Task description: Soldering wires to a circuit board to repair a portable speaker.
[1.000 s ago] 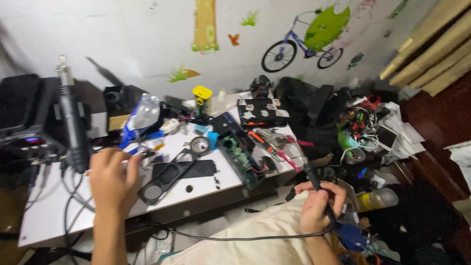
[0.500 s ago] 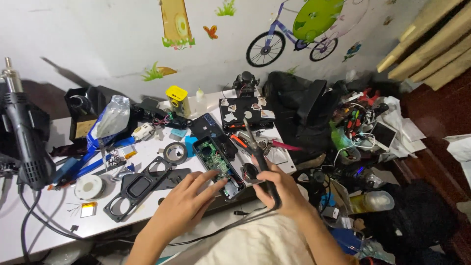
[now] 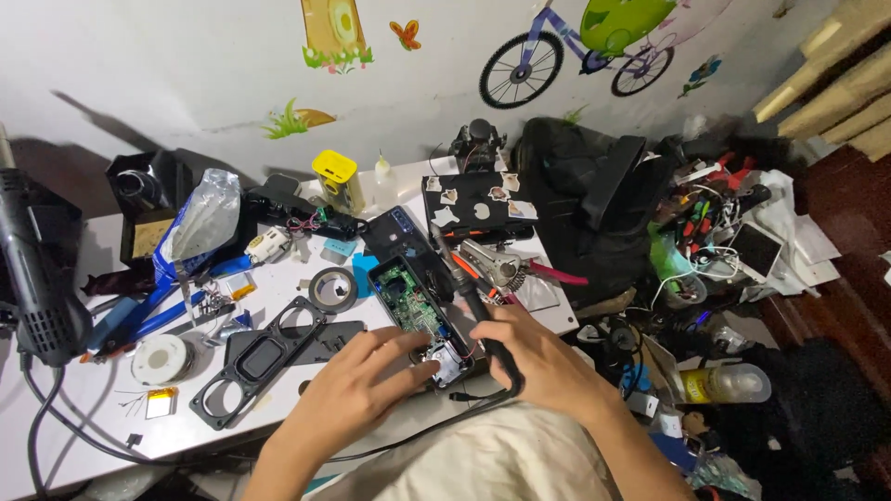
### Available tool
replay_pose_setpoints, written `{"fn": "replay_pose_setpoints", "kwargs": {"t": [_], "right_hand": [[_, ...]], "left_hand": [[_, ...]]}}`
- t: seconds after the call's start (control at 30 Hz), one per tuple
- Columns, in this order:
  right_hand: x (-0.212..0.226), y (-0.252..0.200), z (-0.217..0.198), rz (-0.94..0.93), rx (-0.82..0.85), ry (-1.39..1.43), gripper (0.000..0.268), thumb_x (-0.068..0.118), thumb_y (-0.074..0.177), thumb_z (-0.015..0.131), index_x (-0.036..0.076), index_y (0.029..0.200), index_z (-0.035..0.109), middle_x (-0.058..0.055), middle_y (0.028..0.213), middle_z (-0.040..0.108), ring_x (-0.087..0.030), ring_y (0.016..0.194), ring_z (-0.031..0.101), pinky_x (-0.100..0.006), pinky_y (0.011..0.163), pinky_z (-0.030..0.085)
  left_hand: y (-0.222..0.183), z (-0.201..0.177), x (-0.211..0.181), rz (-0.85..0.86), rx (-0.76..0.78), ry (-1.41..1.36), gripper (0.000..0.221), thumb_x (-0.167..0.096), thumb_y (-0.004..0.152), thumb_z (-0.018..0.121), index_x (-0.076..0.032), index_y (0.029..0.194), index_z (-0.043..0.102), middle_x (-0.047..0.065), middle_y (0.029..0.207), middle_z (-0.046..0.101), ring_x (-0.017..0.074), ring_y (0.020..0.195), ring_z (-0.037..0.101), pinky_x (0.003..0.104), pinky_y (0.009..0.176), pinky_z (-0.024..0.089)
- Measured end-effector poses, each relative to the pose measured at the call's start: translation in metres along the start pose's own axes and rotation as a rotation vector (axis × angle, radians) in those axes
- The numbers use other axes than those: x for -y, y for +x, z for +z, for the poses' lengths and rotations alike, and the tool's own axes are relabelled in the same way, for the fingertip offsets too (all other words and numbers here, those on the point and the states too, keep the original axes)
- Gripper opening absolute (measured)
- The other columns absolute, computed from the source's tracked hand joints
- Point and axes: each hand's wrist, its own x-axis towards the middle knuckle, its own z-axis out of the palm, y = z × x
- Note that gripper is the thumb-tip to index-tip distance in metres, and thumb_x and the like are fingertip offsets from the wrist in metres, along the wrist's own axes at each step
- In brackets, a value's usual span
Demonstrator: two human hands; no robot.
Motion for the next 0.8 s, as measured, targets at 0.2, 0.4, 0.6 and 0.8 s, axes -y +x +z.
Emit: {"fn": "replay_pose_setpoints", "kwargs": {"t": [0.2,0.4,0.6,0.8], "right_hand": [[0.018,-0.012,0.004,0.161,-0.197,0.341,0.049,0.001,0.096,0.081,0.008,0.134,0.049,-0.028,0.152,0.071,-0.015,0.076,0.076,-0.025,0.062,0.064],[0.037,-0.013,0.012,0.305,-0.301,0.624,0.044,0.003,0.095,0.081,0.009,0.129,0.053,-0.027,0.142,0.079,-0.013,0.070,0.067,-0.026,0.058,0.061],[0.042,-0.012,0.025,0.348,-0.356,0.631,0.044,0.007,0.094,0.083,0.008,0.129,0.056,-0.024,0.138,0.082,-0.016,0.079,0.078,-0.028,0.075,0.065],[0.041,-0.013,0.040,0.222,-0.473,0.496,0.045,0.001,0.094,0.083,0.004,0.129,0.055,-0.030,0.138,0.079,-0.031,0.112,0.089,-0.035,0.099,0.072]], "left_hand": [[0.003,0.005,0.000,0.144,-0.126,0.042,0.015,-0.007,0.121,0.055,-0.005,0.126,0.070,0.014,0.133,0.071,0.0314,0.107,0.066,0.044,0.086,0.049],[0.006,0.005,-0.002,0.163,-0.192,-0.029,0.022,-0.008,0.122,0.050,-0.002,0.121,0.072,0.014,0.127,0.076,0.0307,0.109,0.071,0.045,0.091,0.052],[0.012,0.025,-0.019,0.056,-0.301,-0.077,0.011,-0.007,0.117,0.066,-0.001,0.122,0.073,0.011,0.111,0.077,0.0284,0.102,0.072,0.042,0.090,0.052],[0.020,0.045,-0.028,-0.062,-0.403,-0.158,0.006,-0.004,0.111,0.077,-0.001,0.114,0.073,0.009,0.104,0.074,0.0279,0.095,0.072,0.038,0.088,0.051]]}}
